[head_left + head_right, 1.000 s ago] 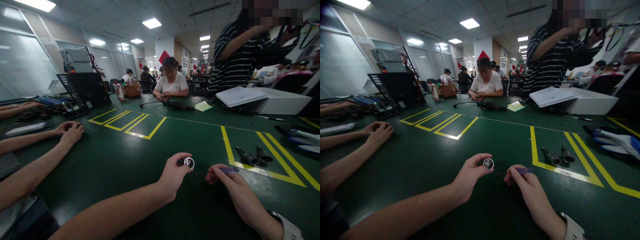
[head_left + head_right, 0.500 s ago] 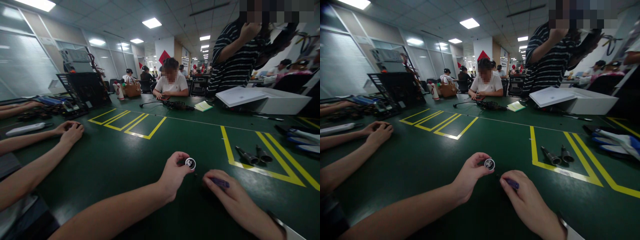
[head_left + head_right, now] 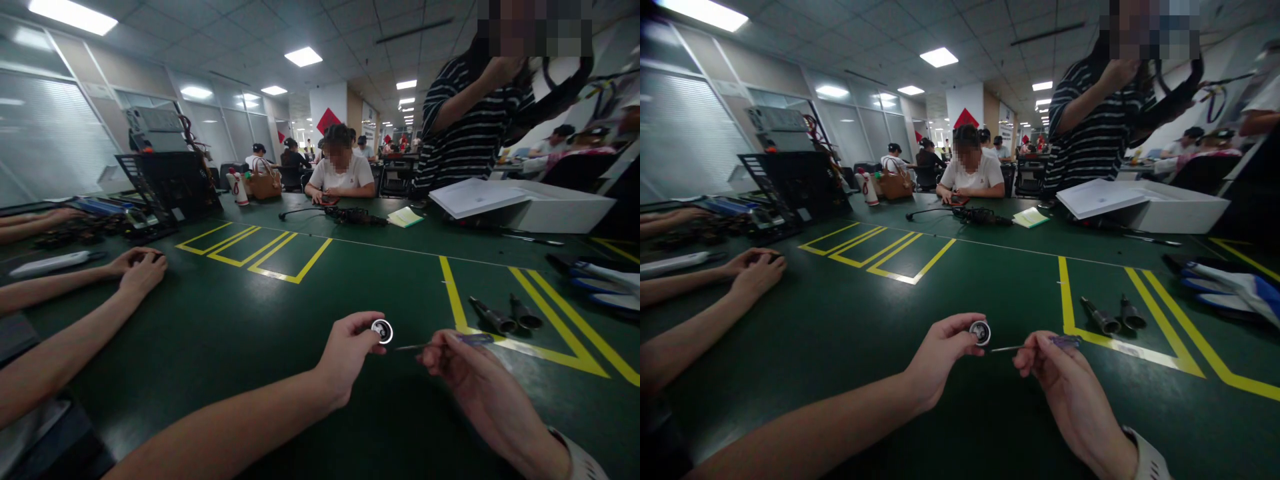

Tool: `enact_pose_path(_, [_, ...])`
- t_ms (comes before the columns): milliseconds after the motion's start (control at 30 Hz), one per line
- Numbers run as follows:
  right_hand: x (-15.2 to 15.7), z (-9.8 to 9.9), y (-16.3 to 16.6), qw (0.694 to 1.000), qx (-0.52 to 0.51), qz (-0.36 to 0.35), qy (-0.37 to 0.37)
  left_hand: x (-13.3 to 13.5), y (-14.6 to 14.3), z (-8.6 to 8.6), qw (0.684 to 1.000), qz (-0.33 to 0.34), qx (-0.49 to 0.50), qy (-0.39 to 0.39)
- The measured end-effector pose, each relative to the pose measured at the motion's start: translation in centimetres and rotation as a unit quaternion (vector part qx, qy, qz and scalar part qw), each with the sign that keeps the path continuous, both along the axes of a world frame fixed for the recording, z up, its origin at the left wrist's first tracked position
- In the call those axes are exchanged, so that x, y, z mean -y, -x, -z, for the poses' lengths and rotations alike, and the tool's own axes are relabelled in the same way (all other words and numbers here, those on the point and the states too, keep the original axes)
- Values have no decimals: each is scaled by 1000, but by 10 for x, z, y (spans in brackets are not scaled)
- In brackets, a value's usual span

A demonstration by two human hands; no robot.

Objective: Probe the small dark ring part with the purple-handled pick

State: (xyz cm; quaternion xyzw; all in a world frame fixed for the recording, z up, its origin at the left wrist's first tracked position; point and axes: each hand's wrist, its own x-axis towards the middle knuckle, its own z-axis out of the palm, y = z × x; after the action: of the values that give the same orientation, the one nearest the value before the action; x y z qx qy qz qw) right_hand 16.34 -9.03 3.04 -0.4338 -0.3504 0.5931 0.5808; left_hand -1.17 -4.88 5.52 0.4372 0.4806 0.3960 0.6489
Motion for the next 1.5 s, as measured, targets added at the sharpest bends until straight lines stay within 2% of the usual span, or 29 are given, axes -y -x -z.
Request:
enact_pose_path(67, [3, 0, -1, 997, 26, 10, -67, 0, 0, 2, 1000, 8, -7, -7])
enact_pose_path(167, [9, 3, -1, 980, 120, 4, -158, 1, 0, 4, 999, 32, -17, -21])
enact_pose_path(300, [17, 2, 1, 933, 281, -8, -224, 3, 1, 8, 997, 53, -29, -41])
enact_pose_path(400, [21, -2, 4, 899, 354, 8, -258, 3, 1, 11, 996, 61, -24, -53])
enact_pose_path(700, [26, 0, 4, 823, 461, 16, -332, 5, 0, 6, 994, 60, -40, -83])
enact_pose_path(1033, [30, -7, 9, 742, 514, 41, -428, 3, -2, 15, 992, 44, -38, -111])
enact_pose_path(1133, [31, -9, 11, 736, 516, 46, -435, 3, -2, 17, 991, 51, -37, -118])
enact_pose_path(1300, [37, -10, 12, 748, 520, 44, -410, 2, -2, 18, 991, 53, -37, -120])
enact_pose_path(1500, [35, -14, 12, 749, 519, 33, -412, 3, -3, 17, 990, 47, -46, -122])
